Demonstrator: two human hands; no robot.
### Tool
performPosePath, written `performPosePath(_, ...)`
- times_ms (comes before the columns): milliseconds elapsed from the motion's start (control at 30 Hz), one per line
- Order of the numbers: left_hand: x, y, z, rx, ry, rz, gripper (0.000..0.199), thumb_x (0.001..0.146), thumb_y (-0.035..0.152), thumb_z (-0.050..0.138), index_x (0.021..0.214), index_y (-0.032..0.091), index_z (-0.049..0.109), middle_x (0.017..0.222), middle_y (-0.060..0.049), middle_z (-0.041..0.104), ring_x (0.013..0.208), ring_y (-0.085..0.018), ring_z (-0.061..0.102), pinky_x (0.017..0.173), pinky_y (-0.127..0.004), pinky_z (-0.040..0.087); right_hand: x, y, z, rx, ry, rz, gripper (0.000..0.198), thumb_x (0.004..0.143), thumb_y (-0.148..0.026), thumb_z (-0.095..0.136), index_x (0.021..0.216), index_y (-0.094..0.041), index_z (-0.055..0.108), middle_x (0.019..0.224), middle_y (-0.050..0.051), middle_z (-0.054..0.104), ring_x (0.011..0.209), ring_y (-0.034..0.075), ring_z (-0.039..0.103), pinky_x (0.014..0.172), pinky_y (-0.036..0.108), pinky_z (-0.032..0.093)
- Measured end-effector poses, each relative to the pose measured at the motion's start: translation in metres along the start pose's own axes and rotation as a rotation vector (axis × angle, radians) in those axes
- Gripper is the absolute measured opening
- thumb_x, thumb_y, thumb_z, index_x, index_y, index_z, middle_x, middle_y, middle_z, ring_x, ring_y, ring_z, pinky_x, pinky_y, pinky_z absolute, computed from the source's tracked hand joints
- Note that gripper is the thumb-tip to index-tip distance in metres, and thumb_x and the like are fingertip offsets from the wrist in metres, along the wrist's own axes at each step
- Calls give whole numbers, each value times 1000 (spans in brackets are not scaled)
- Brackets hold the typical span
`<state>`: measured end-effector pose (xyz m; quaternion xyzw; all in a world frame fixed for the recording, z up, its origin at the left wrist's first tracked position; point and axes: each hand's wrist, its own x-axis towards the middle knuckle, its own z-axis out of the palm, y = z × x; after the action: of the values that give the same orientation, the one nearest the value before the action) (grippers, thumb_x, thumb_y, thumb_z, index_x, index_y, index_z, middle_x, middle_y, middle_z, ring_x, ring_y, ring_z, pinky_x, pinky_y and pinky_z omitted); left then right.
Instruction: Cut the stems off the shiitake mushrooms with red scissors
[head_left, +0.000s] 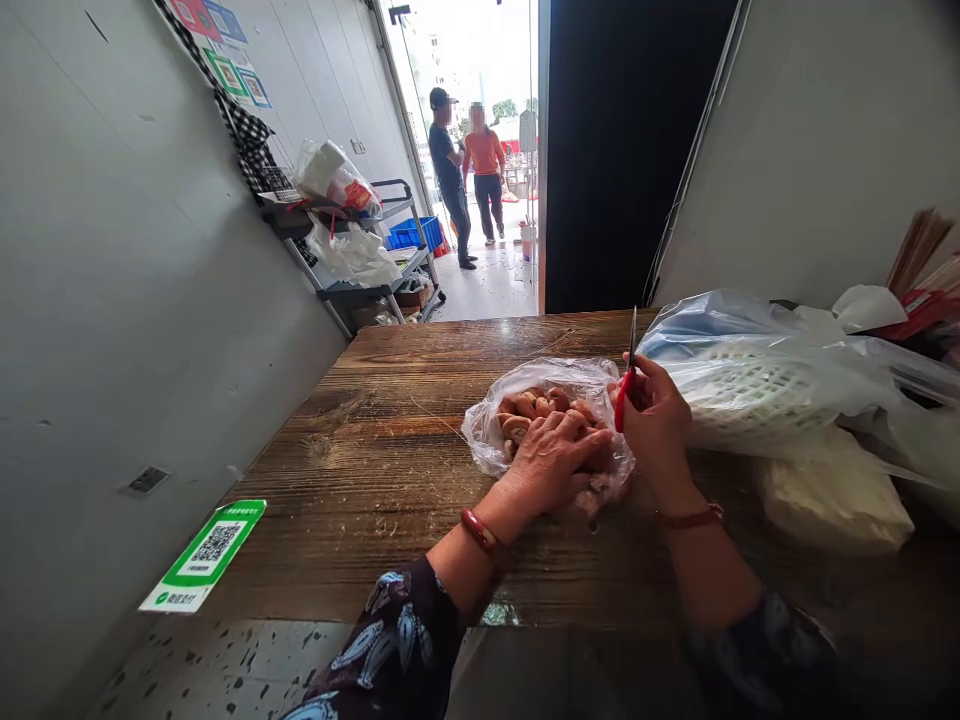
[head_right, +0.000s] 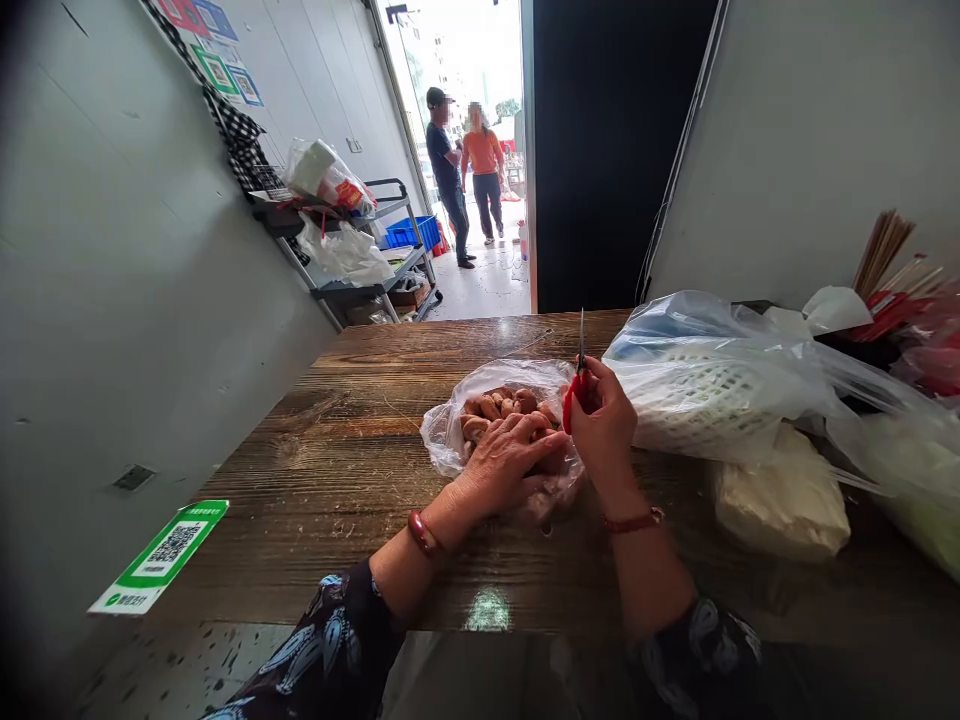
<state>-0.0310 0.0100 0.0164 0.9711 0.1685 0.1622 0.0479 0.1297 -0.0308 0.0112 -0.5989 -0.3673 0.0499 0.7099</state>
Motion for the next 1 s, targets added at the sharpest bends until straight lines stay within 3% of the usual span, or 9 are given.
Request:
performPosePath(267, 0, 0, -5, -10, -1, -76, 45, 78, 29, 71, 122, 24, 62, 126, -12, 55, 115, -32, 50, 101, -49, 42, -4, 9, -2, 18, 15, -5, 51, 76, -37, 70, 123, -18, 62, 90, 4, 71, 77, 17, 67, 77, 34, 56)
performPosePath(467, 1, -11, -6, -225, 99, -89, 42, 77, 20, 68, 118, 18, 63, 122, -12, 62, 115, -30, 56, 103, -47, 42, -10, 25, -10, -41, 27, -22, 52, 78, -39, 67, 125, -17, 61, 91, 6, 71, 78, 18, 65, 76, 35, 55)
performPosePath(567, -1, -18, -13, -493, 229, -156, 53, 77, 20, 70, 129, 20, 60, 124, -11, 64, 117, -29, 57, 104, -45, 43, -14, 29, -15, -50, 27, -29, 49, 80, -39, 65, 124, -16, 62, 89, 6, 70, 74, 17, 64, 72, 33, 55)
performPosePath(667, -8, -24, -20, -959, 300, -254, 57, 83, 30, 68, 139, 23, 55, 120, -8, 67, 109, -25, 62, 96, -39, 48, -17, 30, -19, -68, 29, -35, 48, 81, -38, 64, 123, -15, 62, 92, 8, 71, 75, 18, 65, 73, 35, 56)
performPosePath(833, -17, -26, -24, -1635, 278, -311, 59, 89, 42, 65, 143, 24, 50, 116, -9, 70, 94, -20, 68, 81, -31, 54, -18, 31, -24, -165, 98, -54, 50, 81, -38, 63, 126, -14, 62, 93, 9, 71, 76, 19, 66, 75, 37, 56)
performPosePath(1000, -17, -29, -27, -1917, 228, -272, 54, 90, 32, 65, 140, 19, 50, 121, -13, 68, 103, -24, 70, 88, -36, 57, -21, 24, -27, -285, 108, -139, 49, 83, -38, 62, 126, -14, 64, 100, 11, 72, 85, 22, 68, 84, 40, 55)
